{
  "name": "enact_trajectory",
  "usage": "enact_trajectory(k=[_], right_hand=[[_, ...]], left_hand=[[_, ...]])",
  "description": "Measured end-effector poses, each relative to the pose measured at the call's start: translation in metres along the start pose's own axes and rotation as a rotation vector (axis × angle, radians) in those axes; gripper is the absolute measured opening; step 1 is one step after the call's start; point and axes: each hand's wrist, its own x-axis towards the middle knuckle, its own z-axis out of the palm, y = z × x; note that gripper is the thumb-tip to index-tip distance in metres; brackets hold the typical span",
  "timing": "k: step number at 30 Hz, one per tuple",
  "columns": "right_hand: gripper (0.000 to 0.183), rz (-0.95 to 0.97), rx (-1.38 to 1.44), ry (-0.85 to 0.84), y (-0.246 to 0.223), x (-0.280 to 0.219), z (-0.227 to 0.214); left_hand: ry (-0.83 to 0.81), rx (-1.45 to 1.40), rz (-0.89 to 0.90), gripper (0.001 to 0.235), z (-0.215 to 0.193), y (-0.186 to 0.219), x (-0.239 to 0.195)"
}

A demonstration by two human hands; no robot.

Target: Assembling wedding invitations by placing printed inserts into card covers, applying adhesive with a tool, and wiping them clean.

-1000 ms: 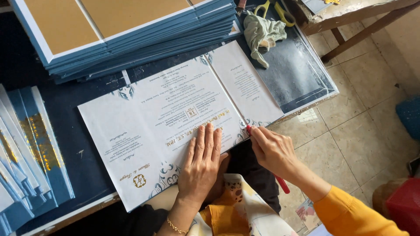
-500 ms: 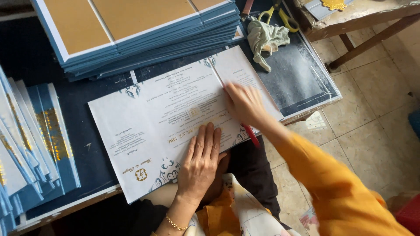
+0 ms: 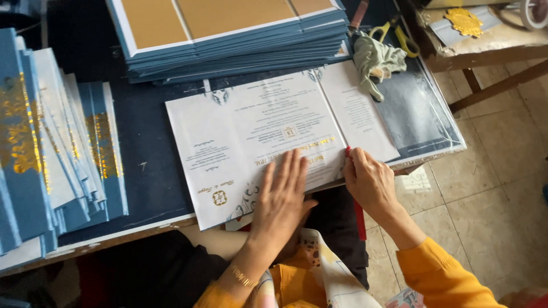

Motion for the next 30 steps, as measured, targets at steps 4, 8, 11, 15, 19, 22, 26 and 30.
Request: enact_trajectory(k=[4,8,11,15,19,22,26,30], right_hand=[[0.012,-0.058,0.066,-0.025,-0.054,-0.01,0.009],[0.031,-0.371,0.296,-0.149,-0.153,0.01,-0.003],[0.036,-0.428,0.171,-0.072,-0.16,0.09,0.075],[0.023,-0.344,0.138,-0.153,-0.175,0.2,0.104],[0.006,-0.325,0.296,-0.076,-0.172,0.169,0.092],[0.035,-0.369,0.184,-0.046,-0.167,0.057,0.045],[0.015,-0.367,0.181,-0.08,-0.177,-0.018,-0.024],[0.053,-0.4,0.092,-0.085,-0.162,0.049,0.047]], left_hand=[[-0.117,0.263,-0.197,0.084,-0.043,-0.047,-0.047],[-0.001,0.445,-0.303,0.046,-0.059,-0.073,-0.075],[0.027,0.392,-0.29,0.047,-0.058,-0.077,-0.075],[0.064,0.414,-0.284,0.044,-0.054,-0.08,-0.077],[0.112,0.44,-0.281,0.042,-0.055,-0.082,-0.077],[0.111,0.47,-0.292,0.04,-0.054,-0.081,-0.076],[0.082,0.459,-0.282,0.04,-0.059,-0.082,-0.075],[0.084,0.485,-0.273,0.041,-0.055,-0.083,-0.075]])
